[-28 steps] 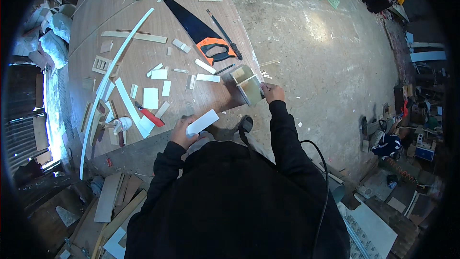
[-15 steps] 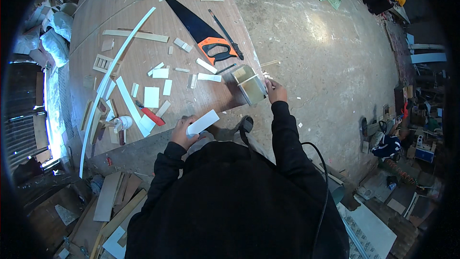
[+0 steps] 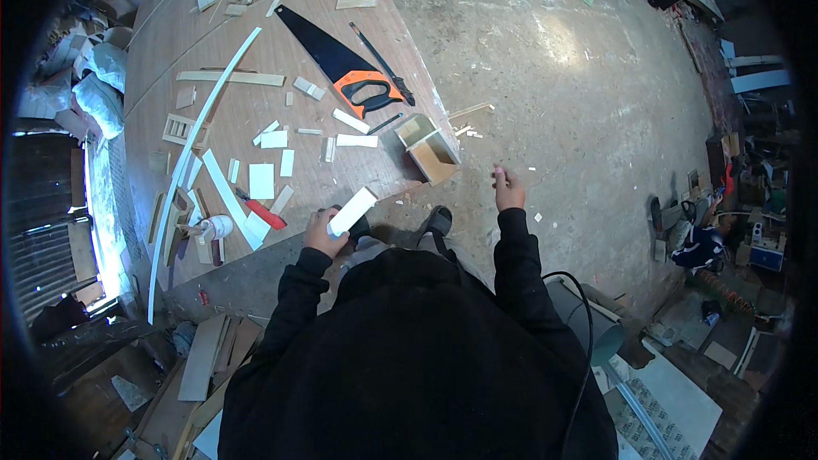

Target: The person applies adhesive to small pieces using a stick, attaches them to a wooden structure, sands pieces with a sanding block, and joins parts together by hand.

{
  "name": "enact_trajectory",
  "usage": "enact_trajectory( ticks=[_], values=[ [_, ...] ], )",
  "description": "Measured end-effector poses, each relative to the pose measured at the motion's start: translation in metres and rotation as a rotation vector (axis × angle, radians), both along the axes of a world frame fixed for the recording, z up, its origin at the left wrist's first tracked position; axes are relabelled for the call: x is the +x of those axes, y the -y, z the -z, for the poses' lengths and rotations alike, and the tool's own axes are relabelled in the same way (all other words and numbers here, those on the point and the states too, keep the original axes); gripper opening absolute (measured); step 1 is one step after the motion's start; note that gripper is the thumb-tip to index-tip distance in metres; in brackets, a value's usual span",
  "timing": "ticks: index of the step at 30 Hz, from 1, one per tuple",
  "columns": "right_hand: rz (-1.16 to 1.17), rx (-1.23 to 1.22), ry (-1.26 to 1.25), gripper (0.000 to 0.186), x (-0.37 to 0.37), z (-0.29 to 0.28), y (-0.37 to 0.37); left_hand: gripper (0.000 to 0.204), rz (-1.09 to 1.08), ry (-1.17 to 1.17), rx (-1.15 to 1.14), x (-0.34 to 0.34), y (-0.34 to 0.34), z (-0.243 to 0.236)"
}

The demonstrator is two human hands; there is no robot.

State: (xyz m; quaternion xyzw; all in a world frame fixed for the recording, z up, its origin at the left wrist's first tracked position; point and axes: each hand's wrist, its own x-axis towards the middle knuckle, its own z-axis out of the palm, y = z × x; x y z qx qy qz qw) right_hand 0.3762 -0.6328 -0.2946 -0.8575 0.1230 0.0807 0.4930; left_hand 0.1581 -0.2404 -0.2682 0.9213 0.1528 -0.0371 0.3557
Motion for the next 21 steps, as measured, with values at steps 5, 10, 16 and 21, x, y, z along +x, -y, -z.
enact_trajectory(
  ticks=[5,10,16,21],
  values=[
    [-0.271,0.069,-0.275,0.034,-0.037,0.034,0.035,0.050,-0.139,-0.014,0.014,0.008,0.029,0.026],
    [-0.513,0.073,-0.415,0.034,-0.042,0.040,0.047,0.049,-0.266,-0.010,-0.013,0.005,0.059,0.032],
    [-0.610,0.108,-0.334,0.033,-0.022,0.050,0.062,0.050,-0.315,0.048,0.059,-0.021,0.089,0.022],
    [-0.442,0.155,-0.454,0.029,-0.009,0.058,0.083,0.050,-0.446,-0.057,0.039,-0.048,0.112,0.017]
  ],
)
